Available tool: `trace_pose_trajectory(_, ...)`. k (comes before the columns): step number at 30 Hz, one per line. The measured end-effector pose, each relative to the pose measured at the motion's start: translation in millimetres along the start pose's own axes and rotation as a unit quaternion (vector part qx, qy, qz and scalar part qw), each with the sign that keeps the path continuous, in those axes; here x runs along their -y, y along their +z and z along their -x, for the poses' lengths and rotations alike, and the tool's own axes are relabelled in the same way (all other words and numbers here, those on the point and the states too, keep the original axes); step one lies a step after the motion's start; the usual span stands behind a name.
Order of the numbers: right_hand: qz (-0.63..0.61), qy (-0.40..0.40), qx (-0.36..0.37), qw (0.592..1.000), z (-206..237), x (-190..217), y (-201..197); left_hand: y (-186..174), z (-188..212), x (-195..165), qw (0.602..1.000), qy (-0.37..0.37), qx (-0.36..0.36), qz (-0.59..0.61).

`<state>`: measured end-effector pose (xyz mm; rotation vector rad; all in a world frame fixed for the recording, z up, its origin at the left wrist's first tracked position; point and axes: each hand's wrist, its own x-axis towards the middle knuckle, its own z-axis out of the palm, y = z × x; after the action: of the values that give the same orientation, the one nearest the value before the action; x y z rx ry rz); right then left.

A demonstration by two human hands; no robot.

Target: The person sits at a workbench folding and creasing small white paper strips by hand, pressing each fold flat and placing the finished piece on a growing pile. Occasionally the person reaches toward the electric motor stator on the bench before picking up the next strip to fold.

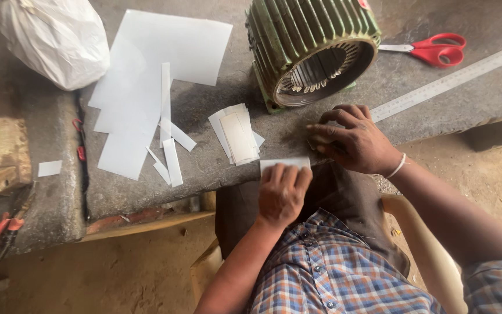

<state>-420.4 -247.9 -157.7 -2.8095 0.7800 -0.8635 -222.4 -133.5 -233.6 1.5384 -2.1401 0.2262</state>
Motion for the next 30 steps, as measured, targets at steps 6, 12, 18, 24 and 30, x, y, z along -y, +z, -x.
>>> trace_pose_trajectory(6, -0.442, 0.114, -0.019, 0.890, 40.3, 51.6, 4.8, -47.7, 15.9, -20.7, 0.948, -0.049, -0.164, 0.268)
trace_pose_trajectory(12, -0.569, 0.225, -0.025, 0.791, 79.1, 71.2, 38.2, -62.9, 19.4, -15.9, 0.781, -0.121, -0.029, 0.612)
trace_pose_trajectory(18, -0.654, 0.342, -0.098, 0.668, 70.8, 90.7, 64.1, -56.4, 28.6, -10.6, 0.827, -0.201, -0.117, 0.511)
trace_pose_trajectory(24, -0.547, 0.206, -0.135, 0.800, 56.2, 115.3, 70.6, -53.1, 37.8, 1.9, 0.813, -0.174, -0.208, 0.516)
trace_pose_trajectory(30, -0.273, 0.046, -0.104, 0.955, 28.6, 133.5, 59.0, -60.8, 55.2, 17.7, 0.731, -0.180, -0.129, 0.645)
